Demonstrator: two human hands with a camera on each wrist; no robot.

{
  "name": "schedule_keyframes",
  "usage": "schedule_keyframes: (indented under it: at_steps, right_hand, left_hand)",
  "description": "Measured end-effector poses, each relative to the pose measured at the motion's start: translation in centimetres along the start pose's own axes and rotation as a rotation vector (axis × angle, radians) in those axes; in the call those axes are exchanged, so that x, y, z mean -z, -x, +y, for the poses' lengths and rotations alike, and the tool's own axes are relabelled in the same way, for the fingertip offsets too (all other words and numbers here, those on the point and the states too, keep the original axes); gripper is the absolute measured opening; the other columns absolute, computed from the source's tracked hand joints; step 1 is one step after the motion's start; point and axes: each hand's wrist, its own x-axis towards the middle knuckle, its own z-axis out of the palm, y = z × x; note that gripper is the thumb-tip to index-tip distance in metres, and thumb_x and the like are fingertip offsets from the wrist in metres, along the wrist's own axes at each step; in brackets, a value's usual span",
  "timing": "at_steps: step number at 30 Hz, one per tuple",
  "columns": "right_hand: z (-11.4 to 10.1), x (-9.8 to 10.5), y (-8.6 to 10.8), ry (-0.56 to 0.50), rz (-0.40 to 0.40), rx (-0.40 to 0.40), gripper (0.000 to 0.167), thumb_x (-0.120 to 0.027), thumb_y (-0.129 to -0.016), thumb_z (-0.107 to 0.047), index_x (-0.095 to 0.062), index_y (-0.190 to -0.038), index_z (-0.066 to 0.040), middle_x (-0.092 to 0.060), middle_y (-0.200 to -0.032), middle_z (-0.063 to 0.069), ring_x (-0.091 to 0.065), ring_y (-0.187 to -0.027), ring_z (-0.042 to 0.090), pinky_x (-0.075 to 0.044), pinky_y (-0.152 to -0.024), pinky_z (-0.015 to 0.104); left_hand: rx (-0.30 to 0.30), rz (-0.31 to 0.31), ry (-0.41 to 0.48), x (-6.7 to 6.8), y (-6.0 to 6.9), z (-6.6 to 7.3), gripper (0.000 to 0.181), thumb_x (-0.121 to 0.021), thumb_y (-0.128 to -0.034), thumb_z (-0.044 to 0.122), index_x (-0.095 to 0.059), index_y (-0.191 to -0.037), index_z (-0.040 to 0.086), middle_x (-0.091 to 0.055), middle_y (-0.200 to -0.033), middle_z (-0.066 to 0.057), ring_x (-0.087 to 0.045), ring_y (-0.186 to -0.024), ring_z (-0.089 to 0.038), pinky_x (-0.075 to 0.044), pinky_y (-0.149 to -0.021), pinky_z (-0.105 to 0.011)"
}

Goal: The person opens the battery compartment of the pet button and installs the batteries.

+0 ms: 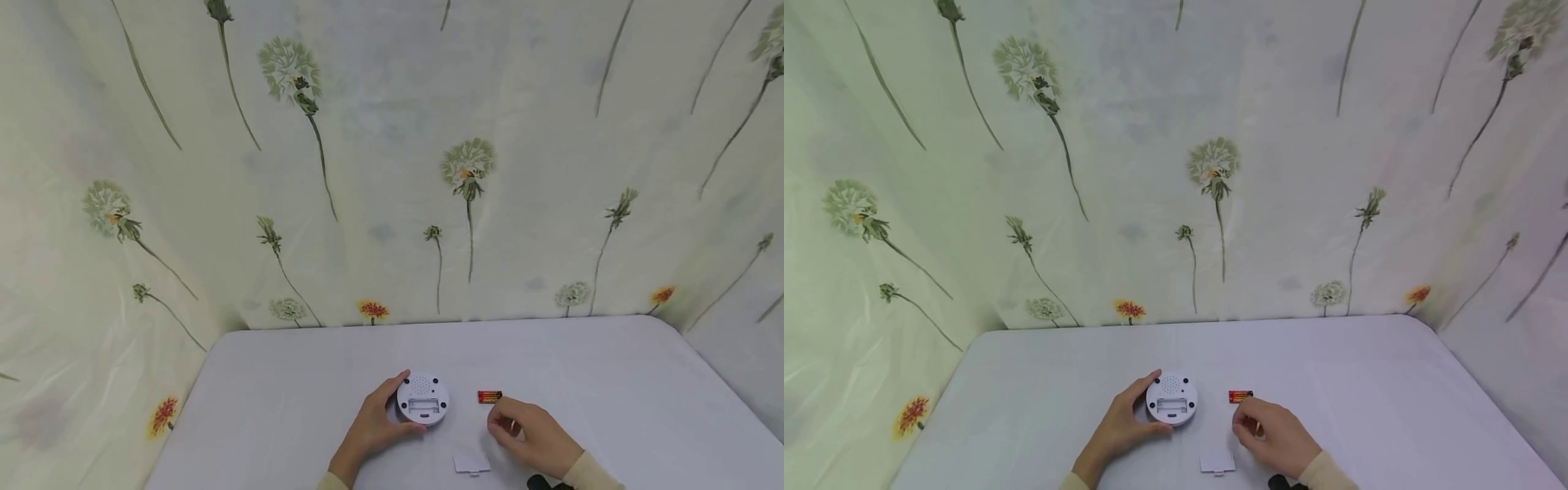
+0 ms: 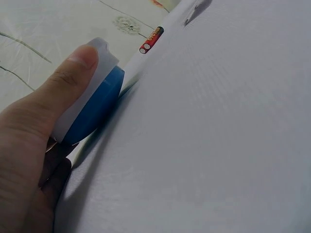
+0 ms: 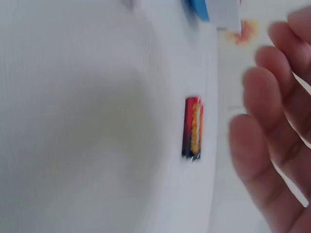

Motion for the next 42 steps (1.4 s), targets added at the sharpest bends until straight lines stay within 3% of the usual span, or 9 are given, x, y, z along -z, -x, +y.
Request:
schedule_keyframes:
  at_steps: [4, 8, 14, 23, 29, 42]
  right_hand:
    - [0.9, 0.2, 0.1, 0.003, 0.074, -0.025, 0.019, -0.067, -0.085, -0.009, -0.057, -0.084, -0.025, -0.052, -0.077, -0.021, -0.048, -0.067, -0.008, -0.047, -0.054, 0.016]
    - [1.6, 0.0, 0.1, -0.03, 0.072, -0.084, 0.012, -0.066, -0.087, -0.011, -0.059, -0.085, -0.021, -0.055, -0.078, -0.018, -0.05, -0.068, -0.006, -0.048, -0.055, 0.017]
    - [3.0, -0.7, -0.2, -0.1, 0.087, -0.181, 0.005, -0.063, -0.091, -0.016, -0.061, -0.089, -0.02, -0.062, -0.079, -0.01, -0.054, -0.072, -0.005, -0.049, -0.058, 0.018]
    - [3.6, -1.0, -0.4, -0.151, 0.104, -0.29, 0.005, -0.063, -0.091, -0.023, -0.062, -0.09, -0.018, -0.063, -0.08, -0.007, -0.053, -0.071, -0.002, -0.049, -0.061, 0.018]
    - [4.5, -1.3, -0.5, -0.163, 0.158, -0.279, 0.01, -0.07, -0.085, -0.02, -0.061, -0.09, -0.021, -0.057, -0.076, -0.01, -0.052, -0.069, 0.001, -0.048, -0.058, 0.019]
    - [6.5, -1.6, -0.5, -0.225, 0.069, -0.288, 0.019, -0.072, -0.083, -0.022, -0.061, -0.098, -0.019, -0.054, -0.08, -0.005, -0.048, -0.062, 0.002, -0.044, -0.053, 0.019]
  left_hand:
    - [-0.011, 0.002, -0.001, -0.1, -0.2, 0.1, 0.095, -0.078, -0.0645, 0.055, -0.039, -0.144, 0.02, -0.049, -0.142, 0.002, -0.045, -0.133, -0.018, -0.038, -0.11, -0.039]
    - [-0.017, 0.004, -0.005, -0.1, -0.3, 0.1, 0.095, -0.078, -0.0648, 0.055, -0.04, -0.144, 0.02, -0.05, -0.141, 0.002, -0.046, -0.132, -0.018, -0.039, -0.11, -0.038]
    - [0.022, -0.006, 0.002, 0.0, 0.0, 0.0, 0.095, -0.078, -0.0632, 0.056, -0.04, -0.144, 0.024, -0.048, -0.142, 0.004, -0.045, -0.133, -0.016, -0.038, -0.111, -0.038]
    - [0.035, -0.012, 0.0, -0.2, 0.0, -0.1, 0.096, -0.079, -0.0631, 0.054, -0.038, -0.145, 0.024, -0.047, -0.142, 0.007, -0.044, -0.133, -0.014, -0.038, -0.111, -0.037]
    - [0.035, -0.003, -0.002, -0.2, 0.0, -0.3, 0.096, -0.08, -0.0623, 0.055, -0.039, -0.144, 0.025, -0.048, -0.142, 0.008, -0.044, -0.133, -0.013, -0.038, -0.111, -0.037]
    - [0.042, -0.008, 0.001, -0.2, 0.0, -0.4, 0.095, -0.079, -0.0623, 0.056, -0.038, -0.144, 0.028, -0.047, -0.142, 0.009, -0.044, -0.133, -0.012, -0.037, -0.111, -0.036]
